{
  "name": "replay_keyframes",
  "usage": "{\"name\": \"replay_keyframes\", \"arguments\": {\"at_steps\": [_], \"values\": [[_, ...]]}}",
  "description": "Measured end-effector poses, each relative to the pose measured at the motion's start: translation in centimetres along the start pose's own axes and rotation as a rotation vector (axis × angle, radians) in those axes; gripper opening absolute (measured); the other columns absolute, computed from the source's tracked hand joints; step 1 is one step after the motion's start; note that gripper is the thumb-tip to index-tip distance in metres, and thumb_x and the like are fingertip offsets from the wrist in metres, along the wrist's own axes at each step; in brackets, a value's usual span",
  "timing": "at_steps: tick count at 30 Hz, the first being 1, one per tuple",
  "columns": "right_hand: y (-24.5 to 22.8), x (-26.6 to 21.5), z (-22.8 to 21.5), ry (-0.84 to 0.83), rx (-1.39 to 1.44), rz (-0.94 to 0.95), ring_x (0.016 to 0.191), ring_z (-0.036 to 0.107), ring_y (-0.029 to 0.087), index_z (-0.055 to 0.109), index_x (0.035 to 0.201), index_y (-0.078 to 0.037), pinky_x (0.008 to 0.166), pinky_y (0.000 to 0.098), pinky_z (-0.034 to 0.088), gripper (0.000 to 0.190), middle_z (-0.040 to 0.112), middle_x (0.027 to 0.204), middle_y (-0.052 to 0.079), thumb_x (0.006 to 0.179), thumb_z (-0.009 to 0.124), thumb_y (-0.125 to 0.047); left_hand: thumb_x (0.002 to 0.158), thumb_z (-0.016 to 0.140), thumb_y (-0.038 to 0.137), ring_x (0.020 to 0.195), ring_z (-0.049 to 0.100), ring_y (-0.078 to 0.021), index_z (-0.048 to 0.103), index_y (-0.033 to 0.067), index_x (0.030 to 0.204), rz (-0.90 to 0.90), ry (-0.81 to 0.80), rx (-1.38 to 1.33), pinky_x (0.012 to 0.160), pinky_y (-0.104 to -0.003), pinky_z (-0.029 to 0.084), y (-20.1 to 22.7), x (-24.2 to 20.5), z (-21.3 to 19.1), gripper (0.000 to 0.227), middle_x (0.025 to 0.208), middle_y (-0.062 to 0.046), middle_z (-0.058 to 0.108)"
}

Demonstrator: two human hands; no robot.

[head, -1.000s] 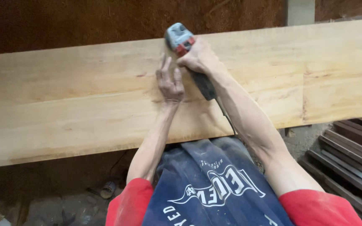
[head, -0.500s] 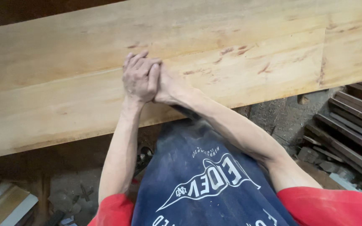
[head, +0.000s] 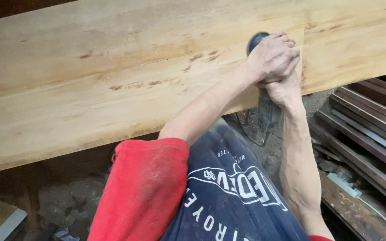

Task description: The person sands a large wooden panel with an angle grinder, then flips it over and aligns it with another panel. They use a hammer to drive nails into the seam, joining the two panels together.

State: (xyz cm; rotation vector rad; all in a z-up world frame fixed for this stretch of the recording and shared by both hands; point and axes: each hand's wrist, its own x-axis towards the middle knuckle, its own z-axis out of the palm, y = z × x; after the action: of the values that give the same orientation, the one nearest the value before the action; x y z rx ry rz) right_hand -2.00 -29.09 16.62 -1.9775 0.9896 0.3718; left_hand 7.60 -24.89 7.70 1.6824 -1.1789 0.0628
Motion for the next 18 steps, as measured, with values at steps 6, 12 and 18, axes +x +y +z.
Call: {"name": "replay_keyframes", "arguments": {"at_steps": [6,12,18], "values": [[1.4,0.0,-1.7,-0.020,-0.071,-0.142,0.111,0.067,0.022,0.050,0.140,-0.001,0.089,0.0359,0.057,0.078,0.066,0.125,0.014,0.070,0.085,-0.007,0.083,0.068,0.026,0.094,0.068,-0.0270,0.072,0.0102,0.083,-0.055,-0.020,0.026,0.097,-0.040,0.051,1.1,0.3,1.7,0.016,0.087,-0.008,0.073],[-3.7,-2.2,7.8,-0.266,-0.445,-0.290,0.106,0.067,0.037,0.056,0.128,0.000,0.088,0.0454,0.056,0.068,0.066,0.119,0.025,0.071,0.085,-0.022,0.096,0.061,0.028,0.117,0.067,-0.0265,0.075,0.0143,0.104,-0.253,-0.046,0.139,0.112,-0.047,0.044,0.9,-9.4,-11.5,0.021,0.112,-0.011,0.076],[-9.7,-7.8,20.5,-0.413,-0.412,-0.562,0.099,0.067,0.045,0.050,0.135,-0.004,0.083,0.0550,0.055,0.068,0.069,0.111,0.027,0.077,0.074,-0.029,0.097,0.065,0.015,0.124,0.066,-0.0292,0.075,0.0119,0.113,-0.557,0.111,0.318,0.116,-0.047,0.039,5.1,-19.1,-26.4,0.019,0.119,-0.007,0.076]]}}
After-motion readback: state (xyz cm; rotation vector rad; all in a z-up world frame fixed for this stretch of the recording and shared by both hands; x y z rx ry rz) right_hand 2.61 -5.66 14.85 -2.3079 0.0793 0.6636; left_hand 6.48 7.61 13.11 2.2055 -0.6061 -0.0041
